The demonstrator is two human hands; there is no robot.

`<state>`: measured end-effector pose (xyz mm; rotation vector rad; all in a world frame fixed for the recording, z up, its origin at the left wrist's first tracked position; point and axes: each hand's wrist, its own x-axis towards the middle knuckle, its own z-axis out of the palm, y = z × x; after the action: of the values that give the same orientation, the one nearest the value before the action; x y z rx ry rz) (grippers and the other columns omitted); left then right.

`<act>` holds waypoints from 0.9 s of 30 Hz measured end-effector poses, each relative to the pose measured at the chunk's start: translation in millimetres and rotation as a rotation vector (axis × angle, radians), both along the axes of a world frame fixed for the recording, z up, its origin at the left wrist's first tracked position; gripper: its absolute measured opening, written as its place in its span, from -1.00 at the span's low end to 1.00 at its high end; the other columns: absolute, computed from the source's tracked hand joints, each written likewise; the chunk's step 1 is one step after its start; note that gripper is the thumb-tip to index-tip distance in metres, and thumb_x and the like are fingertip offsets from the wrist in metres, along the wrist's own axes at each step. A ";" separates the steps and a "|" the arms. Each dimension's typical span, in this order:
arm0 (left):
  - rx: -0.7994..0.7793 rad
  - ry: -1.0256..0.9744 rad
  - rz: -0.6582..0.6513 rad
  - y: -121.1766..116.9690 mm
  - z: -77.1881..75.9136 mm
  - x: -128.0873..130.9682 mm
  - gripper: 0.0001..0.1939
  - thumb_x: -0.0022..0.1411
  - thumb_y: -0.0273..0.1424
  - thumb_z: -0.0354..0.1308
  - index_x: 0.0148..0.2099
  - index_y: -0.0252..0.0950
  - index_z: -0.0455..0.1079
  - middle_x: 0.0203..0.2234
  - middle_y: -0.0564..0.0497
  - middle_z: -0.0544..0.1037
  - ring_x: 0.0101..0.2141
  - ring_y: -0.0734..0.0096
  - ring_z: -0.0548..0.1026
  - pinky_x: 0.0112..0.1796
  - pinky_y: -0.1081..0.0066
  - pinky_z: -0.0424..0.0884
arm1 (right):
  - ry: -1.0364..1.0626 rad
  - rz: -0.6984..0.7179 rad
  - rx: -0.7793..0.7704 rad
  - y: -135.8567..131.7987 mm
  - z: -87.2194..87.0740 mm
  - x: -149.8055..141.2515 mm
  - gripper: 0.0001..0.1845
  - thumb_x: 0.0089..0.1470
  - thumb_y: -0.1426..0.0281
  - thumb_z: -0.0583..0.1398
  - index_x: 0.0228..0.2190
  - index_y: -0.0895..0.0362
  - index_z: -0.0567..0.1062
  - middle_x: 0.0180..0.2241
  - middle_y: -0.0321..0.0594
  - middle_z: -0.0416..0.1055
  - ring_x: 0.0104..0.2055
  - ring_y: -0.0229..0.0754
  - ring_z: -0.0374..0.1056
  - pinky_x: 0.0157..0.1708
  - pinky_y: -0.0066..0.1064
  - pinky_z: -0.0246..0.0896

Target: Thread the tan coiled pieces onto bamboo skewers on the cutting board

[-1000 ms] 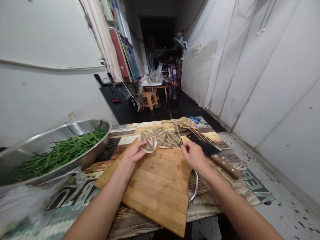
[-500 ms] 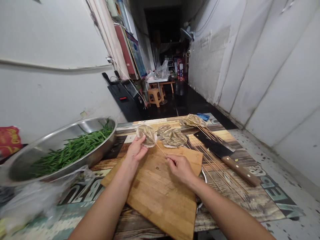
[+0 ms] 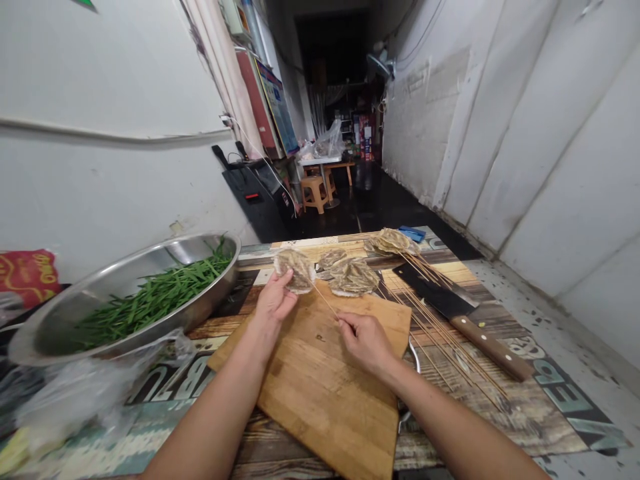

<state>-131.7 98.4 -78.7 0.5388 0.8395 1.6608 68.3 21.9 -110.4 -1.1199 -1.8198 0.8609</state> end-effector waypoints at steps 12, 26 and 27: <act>-0.013 -0.005 -0.083 -0.8 -0.7 2.0 -0.73 0.01 -0.62 0.18 -0.20 -0.30 0.38 -0.36 0.06 0.55 -0.35 0.49 0.51 -0.16 0.34 0.43 | 0.033 0.014 -0.023 0.3 1.2 -1.5 -0.67 0.09 0.35 0.03 -0.23 0.12 0.55 -0.21 -0.19 0.52 -0.19 -0.11 0.44 -0.16 -0.31 0.31; -0.017 0.049 -0.087 0.9 -4.9 2.9 -0.68 -0.09 -0.57 0.28 -0.22 -0.33 0.36 -0.41 0.03 0.56 -0.40 0.43 0.51 -0.21 0.29 0.44 | 0.015 0.032 0.013 4.0 -3.2 -4.3 -0.68 0.10 0.38 0.01 -0.31 0.09 0.55 -0.28 -0.21 0.54 -0.26 -0.13 0.44 -0.20 -0.34 0.31; -0.004 0.067 -0.077 0.3 -4.4 3.6 -0.67 -0.10 -0.56 0.29 -0.22 -0.33 0.36 -0.41 0.03 0.56 -0.40 0.44 0.51 -0.21 0.31 0.43 | 0.019 0.040 0.007 4.4 -2.8 -4.3 -0.68 0.10 0.37 0.00 -0.33 0.09 0.55 -0.30 -0.21 0.54 -0.27 -0.13 0.44 -0.21 -0.35 0.31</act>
<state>-128.1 98.7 -83.1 0.6199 0.8601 1.5776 64.0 26.3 -113.3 -1.0706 -1.8337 0.8845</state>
